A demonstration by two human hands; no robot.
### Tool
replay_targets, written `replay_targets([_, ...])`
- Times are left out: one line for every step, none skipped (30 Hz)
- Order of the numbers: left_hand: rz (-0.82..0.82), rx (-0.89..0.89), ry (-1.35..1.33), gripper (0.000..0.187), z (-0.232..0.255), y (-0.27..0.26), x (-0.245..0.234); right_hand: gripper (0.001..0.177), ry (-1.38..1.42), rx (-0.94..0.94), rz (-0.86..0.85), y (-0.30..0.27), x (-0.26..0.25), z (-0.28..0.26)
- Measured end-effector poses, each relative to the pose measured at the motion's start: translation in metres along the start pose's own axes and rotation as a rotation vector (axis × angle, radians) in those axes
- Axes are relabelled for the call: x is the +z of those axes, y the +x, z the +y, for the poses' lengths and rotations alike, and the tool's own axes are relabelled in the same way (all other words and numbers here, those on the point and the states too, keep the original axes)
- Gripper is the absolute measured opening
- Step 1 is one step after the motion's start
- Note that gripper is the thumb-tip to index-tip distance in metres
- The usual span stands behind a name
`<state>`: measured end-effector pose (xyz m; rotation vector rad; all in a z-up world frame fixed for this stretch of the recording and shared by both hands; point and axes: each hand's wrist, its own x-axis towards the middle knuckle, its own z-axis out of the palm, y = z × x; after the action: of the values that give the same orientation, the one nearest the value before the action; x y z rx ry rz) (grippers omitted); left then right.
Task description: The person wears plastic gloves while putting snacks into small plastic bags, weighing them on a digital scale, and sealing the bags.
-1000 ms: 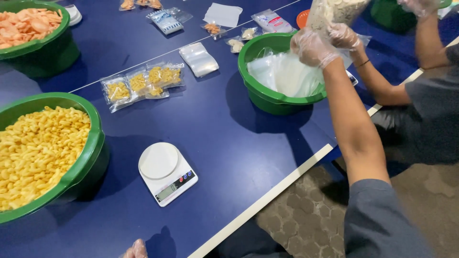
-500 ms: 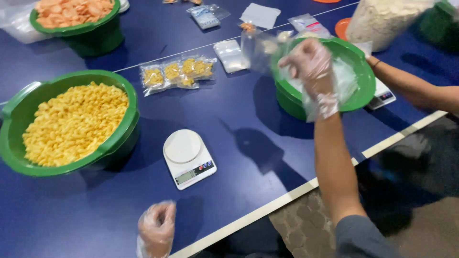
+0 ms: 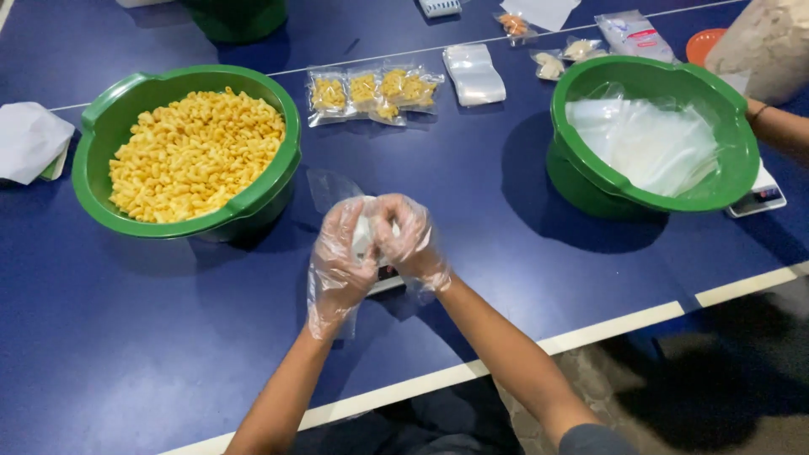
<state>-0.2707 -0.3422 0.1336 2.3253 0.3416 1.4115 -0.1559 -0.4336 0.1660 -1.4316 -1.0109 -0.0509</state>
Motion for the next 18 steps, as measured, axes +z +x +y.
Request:
replay_targets([0.009,0.038,-0.016,0.062,-0.005,0.000,0.007,0.012,-0.017,-0.043,-0.039,-0.003,0.000,0.002])
replay_targets([0.012,0.037,-0.015,0.062,-0.005,-0.005,0.010,0.012,-0.017,-0.046,-0.041,-0.007,0.001,0.002])
replay_targets([0.048,0.068,-0.044,0.052,-0.006,-0.010,0.014,0.015,-0.030,-0.072,-0.068,-0.011,0.002,0.002])
replay_targets([0.083,0.093,-0.076,0.044,-0.005,-0.016,0.018,0.019,-0.045,-0.094,-0.097,-0.017,0.001,0.003])
replay_targets([0.085,0.088,-0.079,0.044,-0.004,-0.013,0.016,0.019,-0.049,-0.093,-0.102,-0.017,0.002,0.007])
replay_targets([0.085,0.085,-0.106,0.043,-0.002,-0.015,0.011,0.018,-0.018,-0.113,-0.130,-0.021,0.004,0.009])
replay_targets([0.086,0.083,-0.134,0.041,-0.001,-0.016,0.006,0.018,0.014,-0.134,-0.159,-0.026,0.006,0.012])
replay_targets([0.084,0.077,-0.132,0.041,0.001,-0.015,0.001,0.018,0.016,-0.129,-0.162,-0.026,0.006,0.009])
replay_targets([0.072,0.085,-0.146,0.039,0.003,-0.014,-0.003,0.017,0.009,-0.133,-0.160,-0.026,0.006,0.006])
replay_targets([0.060,0.097,-0.161,0.037,0.005,-0.013,-0.008,0.017,0.002,-0.140,-0.155,-0.027,0.006,0.003])
replay_targets([0.058,0.096,-0.159,0.037,0.001,-0.012,-0.009,0.017,0.005,-0.139,-0.154,-0.026,0.007,0.010])
replay_targets([0.005,0.067,-0.202,0.037,-0.002,-0.011,-0.010,0.019,-0.018,-0.147,-0.150,-0.025,0.007,0.016])
replay_targets([-0.048,0.037,-0.246,0.037,-0.005,-0.010,-0.012,0.024,-0.041,-0.155,-0.146,-0.025,0.007,0.021])
replay_targets([-0.046,0.041,-0.245,0.037,-0.004,-0.008,-0.012,0.024,-0.040,-0.160,-0.144,-0.024,0.007,0.024])
replay_targets([-0.060,0.028,-0.248,0.036,-0.003,-0.007,-0.012,0.026,-0.050,-0.156,-0.134,-0.024,0.006,0.026])
replay_targets([-0.073,0.013,-0.250,0.035,-0.002,-0.006,-0.013,0.029,-0.057,-0.153,-0.127,-0.024,0.006,0.029])
replay_targets([-0.069,0.014,-0.247,0.035,-0.003,-0.003,-0.015,0.029,-0.055,-0.157,-0.129,-0.024,0.007,0.030])
replay_targets([-0.087,0.001,-0.246,0.033,-0.003,-0.002,-0.016,0.033,-0.061,-0.135,-0.119,-0.025,0.007,0.032])
